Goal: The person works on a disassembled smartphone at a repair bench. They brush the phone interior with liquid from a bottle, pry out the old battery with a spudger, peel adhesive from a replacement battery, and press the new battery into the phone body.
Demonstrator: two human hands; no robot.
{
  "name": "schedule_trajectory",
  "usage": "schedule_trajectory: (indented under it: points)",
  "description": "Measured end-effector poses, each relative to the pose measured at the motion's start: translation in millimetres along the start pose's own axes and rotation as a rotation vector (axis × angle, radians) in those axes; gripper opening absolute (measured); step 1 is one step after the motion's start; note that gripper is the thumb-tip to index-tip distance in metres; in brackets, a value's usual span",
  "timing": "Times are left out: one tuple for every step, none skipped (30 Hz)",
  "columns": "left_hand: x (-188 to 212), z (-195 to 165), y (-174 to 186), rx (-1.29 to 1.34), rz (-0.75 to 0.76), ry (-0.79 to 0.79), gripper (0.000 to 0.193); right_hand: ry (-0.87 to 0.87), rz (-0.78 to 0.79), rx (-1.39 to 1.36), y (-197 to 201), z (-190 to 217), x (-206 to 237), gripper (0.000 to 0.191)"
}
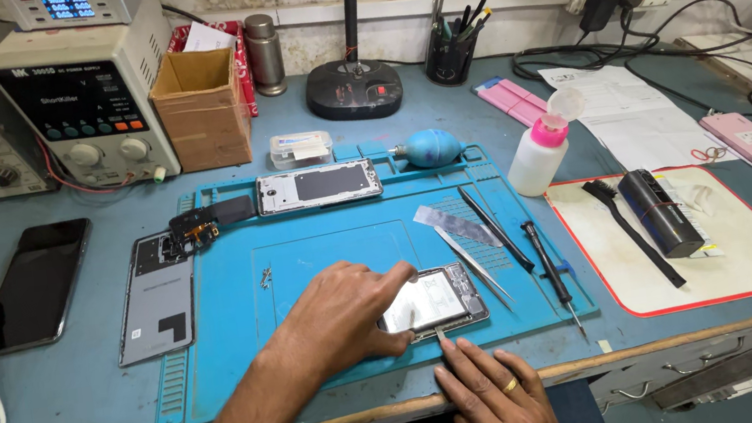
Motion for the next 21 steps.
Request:
schedule_trajectory:
  points:
    - [0.1, -0.2, -0.1, -0.003, -0.011, -0.013, 0.063, 0.002, -0.002, 0.0, -1.1, -0.2, 0.3, 0.046]
    - [0.2, -0.4, -0.2, -0.006, -0.021, -0.026, 0.063, 0.004, -0.003, 0.0, -2.2, -0.5, 0.7, 0.047]
    - [0.6, -0.7, -0.5, -0.008, -0.032, -0.038, 0.063, 0.006, -0.003, -0.001, -3.2, -0.8, 1.4, 0.047]
    - [1.1, -0.6, -0.9, -0.005, -0.033, -0.047, 0.062, 0.008, -0.009, -0.001, -4.1, -1.1, 2.0, 0.047]
    - [1.0, -0.5, -1.0, -0.003, -0.036, -0.056, 0.062, 0.011, -0.015, 0.001, -4.9, -1.9, 2.4, 0.047]
    - [0.8, -0.6, -1.3, 0.0, -0.039, -0.065, 0.061, 0.013, -0.021, 0.002, -5.6, -2.3, 3.1, 0.047]
    - [0.3, -0.5, -2.0, -0.013, -0.028, -0.062, 0.06, 0.009, -0.019, 0.0, -6.6, -3.0, 3.8, 0.046]
    - [-0.3, -0.2, -2.5, -0.026, -0.017, -0.058, 0.059, 0.006, -0.016, -0.001, -7.7, -3.7, 4.0, 0.046]
    - [0.0, -0.2, -3.7, -0.037, -0.004, -0.052, 0.058, 0.003, -0.012, -0.005, -8.7, -3.7, 5.2, 0.046]
    - [0.0, -0.6, -4.1, -0.045, -0.011, -0.065, 0.059, -0.006, -0.007, -0.011, -9.9, -4.1, 6.1, 0.045]
    - [0.1, -1.0, -4.5, -0.054, -0.018, -0.077, 0.059, -0.015, -0.003, -0.017, -11.4, -4.4, 6.7, 0.044]
    - [0.3, -1.3, -5.1, -0.061, -0.025, -0.09, 0.059, -0.024, 0.002, -0.024, -13.0, -4.8, 7.3, 0.044]
    - [0.3, -1.6, -6.0, -0.084, -0.025, -0.098, 0.059, -0.027, 0.001, -0.025, -14.3, -5.2, 8.0, 0.043]
    - [0.5, -2.1, -7.2, -0.107, -0.024, -0.107, 0.059, -0.03, 0.002, -0.026, -15.5, -5.4, 8.8, 0.043]
    - [0.4, -2.6, -8.6, -0.129, -0.025, -0.117, 0.059, -0.034, 0.001, -0.027, -16.5, -6.0, 9.4, 0.042]
    - [0.2, -3.0, -9.7, -0.145, -0.031, -0.124, 0.058, -0.032, 0.0, -0.019, -17.4, -6.3, 9.7, 0.042]
    - [0.0, -3.6, -11.0, -0.161, -0.037, -0.132, 0.058, -0.031, -0.002, -0.012, -18.2, -6.6, 10.0, 0.042]
    - [-0.2, -4.2, -12.4, -0.177, -0.043, -0.139, 0.058, -0.03, -0.003, -0.005, -18.6, -6.8, 10.1, 0.042]
    - [-1.1, -4.5, -15.5, -0.18, -0.007, -0.111, 0.055, -0.033, 0.006, -0.013, -18.8, -7.0, 10.3, 0.042]
    - [-2.3, -4.7, -18.4, -0.183, 0.029, -0.082, 0.053, -0.036, 0.015, -0.021, -18.6, -7.2, 10.3, 0.042]
    - [-3.2, -4.2, -20.8, -0.187, 0.065, -0.053, 0.05, -0.039, 0.023, -0.029, -18.3, -7.3, 9.9, 0.042]
Point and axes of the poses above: each hand's wrist, its own x-axis away from the middle knuckle, its own y-axis out of the back of the hand, z = x × y, the point moved 3 cm from there along -x, towards the middle knuckle, and after that the axes turned 8 degrees about z, right-handed, at the moved point
